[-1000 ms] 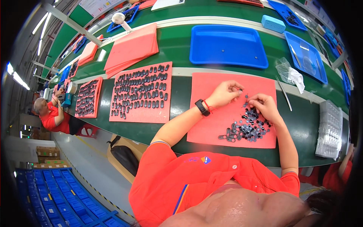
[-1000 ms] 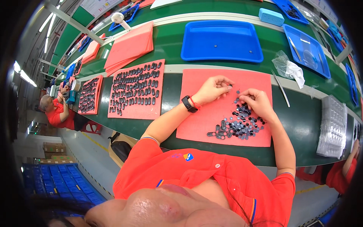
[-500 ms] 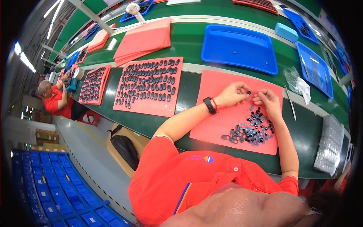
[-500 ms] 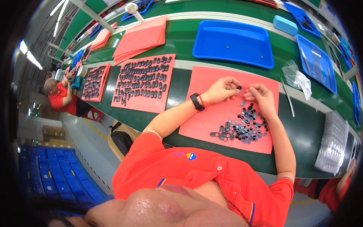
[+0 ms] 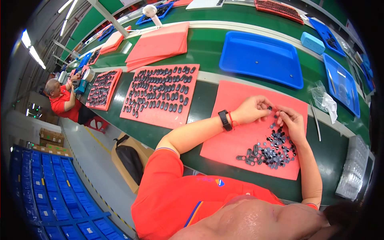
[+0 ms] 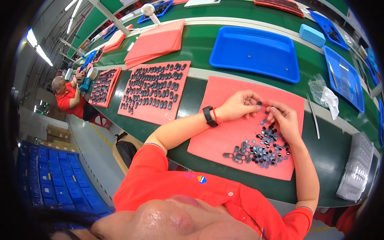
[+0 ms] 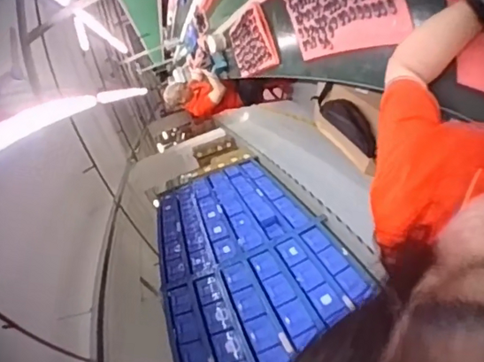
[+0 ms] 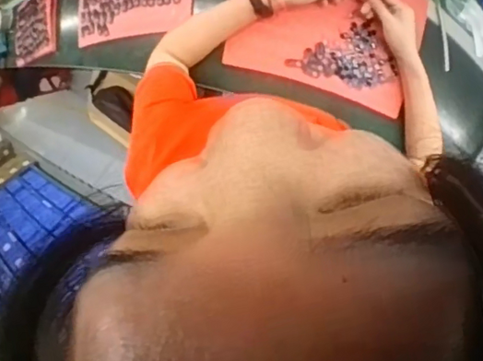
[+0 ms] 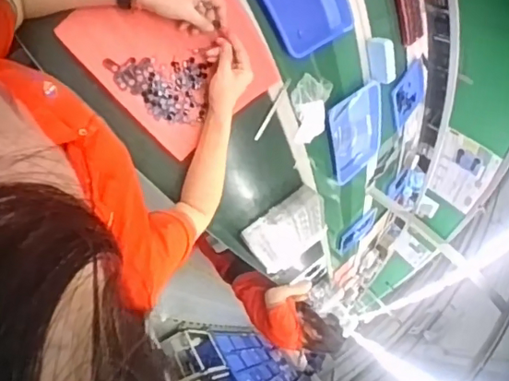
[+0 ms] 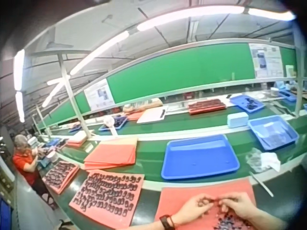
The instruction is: Assembling small black electronic components at a production floor workstation.
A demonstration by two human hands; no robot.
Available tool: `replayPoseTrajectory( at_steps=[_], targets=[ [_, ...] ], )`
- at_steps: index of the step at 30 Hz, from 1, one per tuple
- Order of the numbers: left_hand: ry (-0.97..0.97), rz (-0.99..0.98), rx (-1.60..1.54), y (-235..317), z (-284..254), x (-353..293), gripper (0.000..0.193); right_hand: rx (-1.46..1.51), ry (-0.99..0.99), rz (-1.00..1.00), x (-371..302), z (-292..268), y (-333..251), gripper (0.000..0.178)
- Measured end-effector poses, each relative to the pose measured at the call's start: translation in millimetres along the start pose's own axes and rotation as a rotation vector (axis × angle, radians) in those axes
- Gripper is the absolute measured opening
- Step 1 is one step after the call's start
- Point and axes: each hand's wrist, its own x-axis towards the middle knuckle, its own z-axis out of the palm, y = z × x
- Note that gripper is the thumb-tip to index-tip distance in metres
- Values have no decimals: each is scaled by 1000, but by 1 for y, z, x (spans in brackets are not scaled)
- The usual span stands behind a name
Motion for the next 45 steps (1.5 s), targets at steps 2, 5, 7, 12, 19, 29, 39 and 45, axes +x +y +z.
replayPoseTrajectory(
  at_steps=[2, 5, 7, 12, 19, 29, 39, 45],
  targets=[
    [-28, -3, -4, 1, -1, 1, 24, -6, 24, -2, 0, 0, 0, 24],
    [24, -35, -27, 2, -2, 2, 25, -19, -2, 12, -1, -1, 0, 22],
    [12, -36, -15, 1, -4, 1, 24, -40, 7, 20, 0, 0, 2, 21],
    [1, -21, 27, 3, -2, 3, 23, -153, -7, -133, 0, -1, 6, 18],
    [15, -19, 63, 10, 0, -3, 28, -81, 20, -33, -2, 3, -4, 18],
    [-15, -34, 45, 8, -3, 1, 27, 12, 67, 0, -6, 5, -1, 16],
    [-42, 6, 66, 8, -2, 0, 27, 41, 53, 3, -10, 8, -2, 15],
    [19, 3, 12, 8, -1, 1, 22, 40, 48, -10, -9, 7, 2, 15]
  ],
)
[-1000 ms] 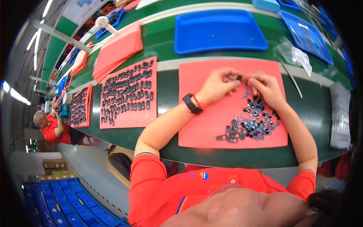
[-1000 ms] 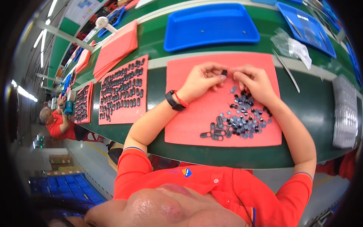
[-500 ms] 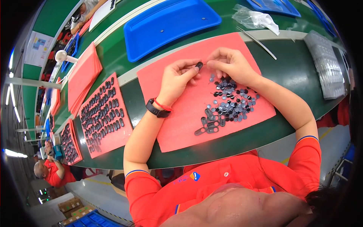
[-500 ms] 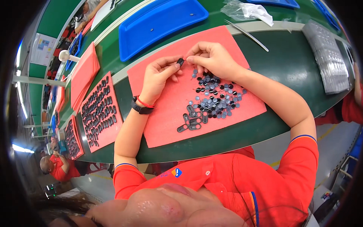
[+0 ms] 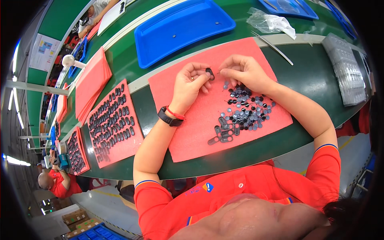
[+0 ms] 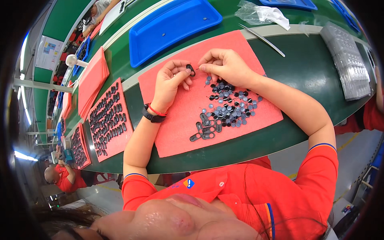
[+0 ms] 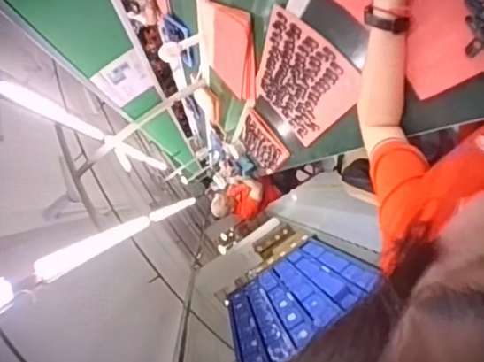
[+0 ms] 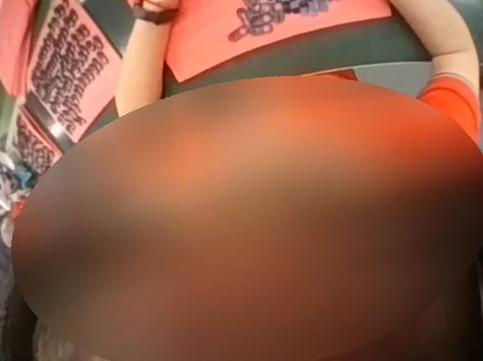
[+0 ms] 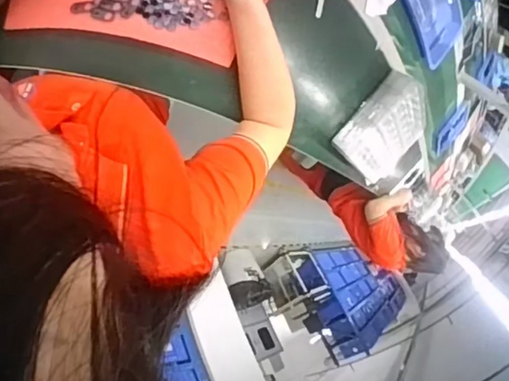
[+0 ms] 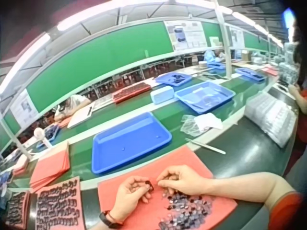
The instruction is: Assembling small black electronic components at a production floor workstation.
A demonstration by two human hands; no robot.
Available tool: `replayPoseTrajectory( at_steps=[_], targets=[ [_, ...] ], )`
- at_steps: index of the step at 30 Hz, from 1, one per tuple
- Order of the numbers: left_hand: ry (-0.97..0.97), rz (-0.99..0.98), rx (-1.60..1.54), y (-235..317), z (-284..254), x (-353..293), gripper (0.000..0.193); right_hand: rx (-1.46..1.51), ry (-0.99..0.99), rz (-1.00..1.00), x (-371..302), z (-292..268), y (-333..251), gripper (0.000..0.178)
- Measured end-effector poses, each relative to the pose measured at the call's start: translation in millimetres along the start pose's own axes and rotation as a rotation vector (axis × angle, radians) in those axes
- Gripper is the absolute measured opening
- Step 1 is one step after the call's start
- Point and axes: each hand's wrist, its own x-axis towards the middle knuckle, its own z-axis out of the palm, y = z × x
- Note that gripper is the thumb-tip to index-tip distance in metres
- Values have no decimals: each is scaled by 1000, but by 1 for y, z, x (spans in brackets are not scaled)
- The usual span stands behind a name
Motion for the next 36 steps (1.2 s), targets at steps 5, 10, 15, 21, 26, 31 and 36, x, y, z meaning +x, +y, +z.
replayPoseTrajectory(
  at_steps=[5, 10, 15, 21, 26, 31, 36],
  targets=[
    [28, 3, -8, 2, 3, 0, 19, -7, -9, -24, 1, -1, 0, 15],
    [90, 31, 9, -2, 1, 2, 18, -24, -6, 9, 0, 0, -7, 17],
    [52, 79, 17, 1, 3, 1, 21, 1, 35, -28, 0, 2, -3, 20],
    [12, -15, 49, 2, 2, -2, 19, -54, 22, -34, 0, 1, 0, 19],
    [-9, -26, 71, 2, 4, -1, 21, -278, 112, -188, 1, 0, 7, 14],
    [-6, -24, 66, 1, 6, 1, 20, -423, 194, -370, 3, 1, 10, 10],
    [-7, -27, 83, 2, 5, 1, 20, -501, 207, -453, 2, 6, 7, 8]
  ],
)
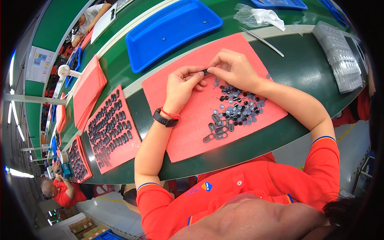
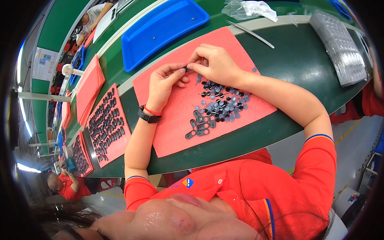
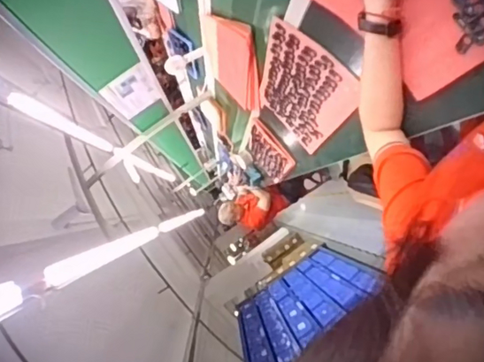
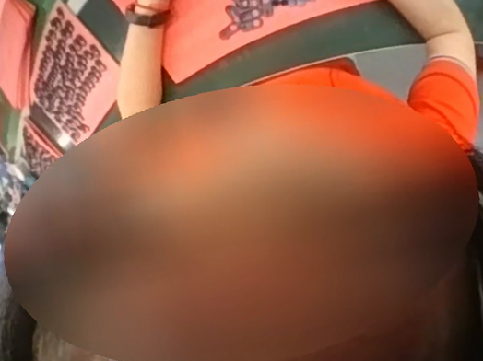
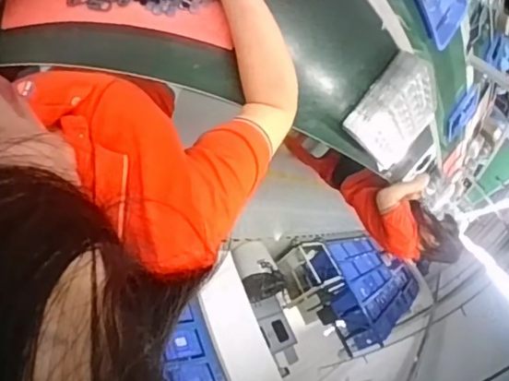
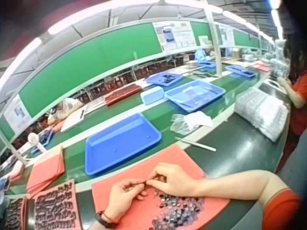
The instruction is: Assembling small black electronic components at a production floor workstation.
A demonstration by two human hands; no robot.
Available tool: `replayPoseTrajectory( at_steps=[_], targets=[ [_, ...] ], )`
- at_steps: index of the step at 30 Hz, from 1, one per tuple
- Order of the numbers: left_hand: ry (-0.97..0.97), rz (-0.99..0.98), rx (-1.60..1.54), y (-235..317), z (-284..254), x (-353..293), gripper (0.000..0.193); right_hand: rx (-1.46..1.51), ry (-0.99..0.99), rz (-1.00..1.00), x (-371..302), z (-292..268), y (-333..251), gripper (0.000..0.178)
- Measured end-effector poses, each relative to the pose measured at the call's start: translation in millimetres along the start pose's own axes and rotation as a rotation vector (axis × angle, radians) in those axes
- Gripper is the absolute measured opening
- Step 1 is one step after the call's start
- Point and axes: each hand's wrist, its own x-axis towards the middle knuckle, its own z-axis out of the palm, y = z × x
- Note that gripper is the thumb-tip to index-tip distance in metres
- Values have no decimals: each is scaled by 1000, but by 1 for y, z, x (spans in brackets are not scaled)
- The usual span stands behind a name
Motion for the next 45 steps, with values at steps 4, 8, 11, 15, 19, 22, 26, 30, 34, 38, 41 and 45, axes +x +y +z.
replayPoseTrajectory(
  at_steps=[4, 8, 11, 15, 19, 22, 26, 30, 34, 38, 41, 45],
  targets=[
    [-6, 1, 6, 0, 0, 0, 20, 26, -17, 45, 0, 0, -4, 8],
    [-2, -5, -3, 0, 0, 0, 19, -90, -14, -147, -1, 2, 2, 8],
    [-6, -4, 1, 0, 0, 0, 19, -9, -29, -47, -1, 3, 1, 9],
    [-5, -5, 22, -1, -1, 0, 20, 140, -58, 257, 0, 1, -6, 10],
    [-7, -4, 17, 0, 1, 1, 20, 76, -24, 108, -2, 1, -2, 9],
    [4, 2, 21, -1, -1, 0, 19, 15, -34, 101, 0, 4, -2, 9],
    [-5, -7, 33, -1, -1, 1, 21, 0, -20, 90, 0, 2, -3, 10],
    [-6, -4, 29, -1, 0, 0, 21, 11, -10, 94, -1, 3, -3, 11],
    [0, -4, 33, -2, 0, 0, 20, -35, -16, 75, -1, 3, -4, 11],
    [8, 5, 38, -3, 2, -1, 18, -49, -2, 62, -2, 4, -2, 12],
    [25, 6, 54, -2, 3, -1, 16, -102, -5, 6, -2, 6, 3, 11],
    [35, 2, 93, -2, 2, -1, 15, -131, -11, -11, -2, 7, 3, 11]
  ],
)
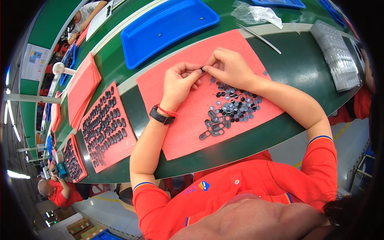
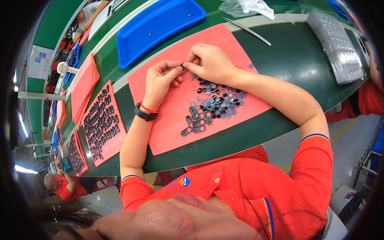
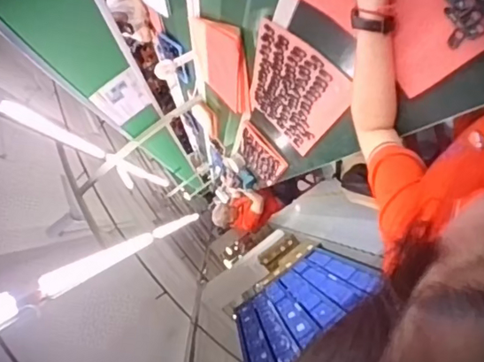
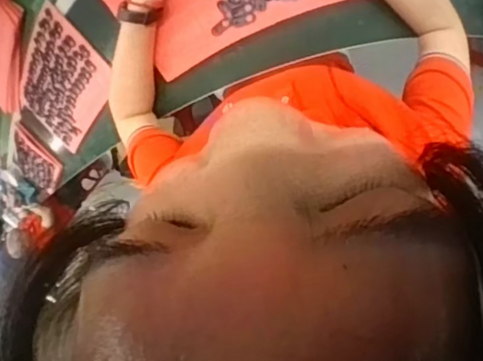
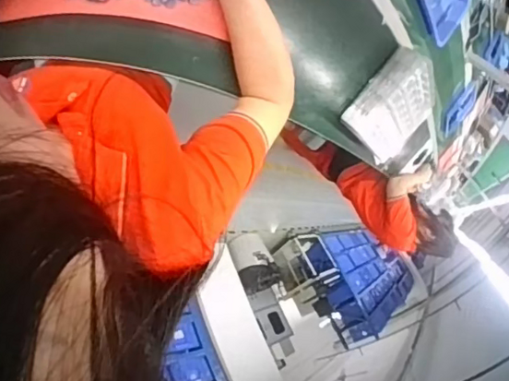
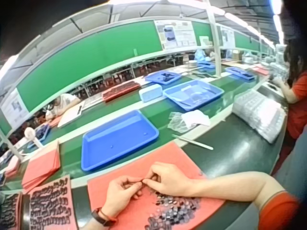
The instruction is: Assembling small black electronic components at a production floor workstation.
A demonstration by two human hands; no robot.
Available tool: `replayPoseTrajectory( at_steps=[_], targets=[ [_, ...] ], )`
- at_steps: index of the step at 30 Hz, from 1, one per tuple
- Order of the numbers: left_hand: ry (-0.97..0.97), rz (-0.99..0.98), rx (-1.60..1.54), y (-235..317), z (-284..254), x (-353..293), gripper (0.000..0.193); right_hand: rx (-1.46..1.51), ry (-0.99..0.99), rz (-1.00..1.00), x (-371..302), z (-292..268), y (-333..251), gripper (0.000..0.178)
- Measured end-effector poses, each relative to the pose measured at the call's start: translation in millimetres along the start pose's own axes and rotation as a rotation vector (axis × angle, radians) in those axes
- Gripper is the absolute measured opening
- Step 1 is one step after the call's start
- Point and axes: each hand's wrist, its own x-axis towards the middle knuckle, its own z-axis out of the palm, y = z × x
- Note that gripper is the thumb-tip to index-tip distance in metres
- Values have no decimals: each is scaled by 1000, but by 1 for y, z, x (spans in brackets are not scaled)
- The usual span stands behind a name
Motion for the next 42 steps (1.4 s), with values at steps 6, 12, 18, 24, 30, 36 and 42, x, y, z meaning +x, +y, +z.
replayPoseTrajectory(
  at_steps=[6, 12, 18, 24, 30, 36, 42],
  targets=[
    [-23, -7, -15, -1, -2, -1, 14, 85, -10, 58, 0, -1, -3, 13],
    [-53, -8, -60, 0, -4, -1, 15, 199, -86, 148, 1, -2, 0, 13],
    [-50, -10, -44, 1, -4, -3, 18, 220, -91, 241, 2, -7, -11, 12],
    [-46, -3, -46, 1, -2, -2, 17, 210, -43, 148, 1, -4, -5, 12],
    [-35, -13, -39, 1, -2, -2, 17, 93, -22, -14, 0, -2, -1, 12],
    [-35, -10, -32, 1, -3, -2, 16, 42, -25, -50, -2, -1, -2, 10],
    [-36, 6, -16, 1, -1, -2, 16, 32, -63, 37, -1, -2, -2, 11]
  ],
)
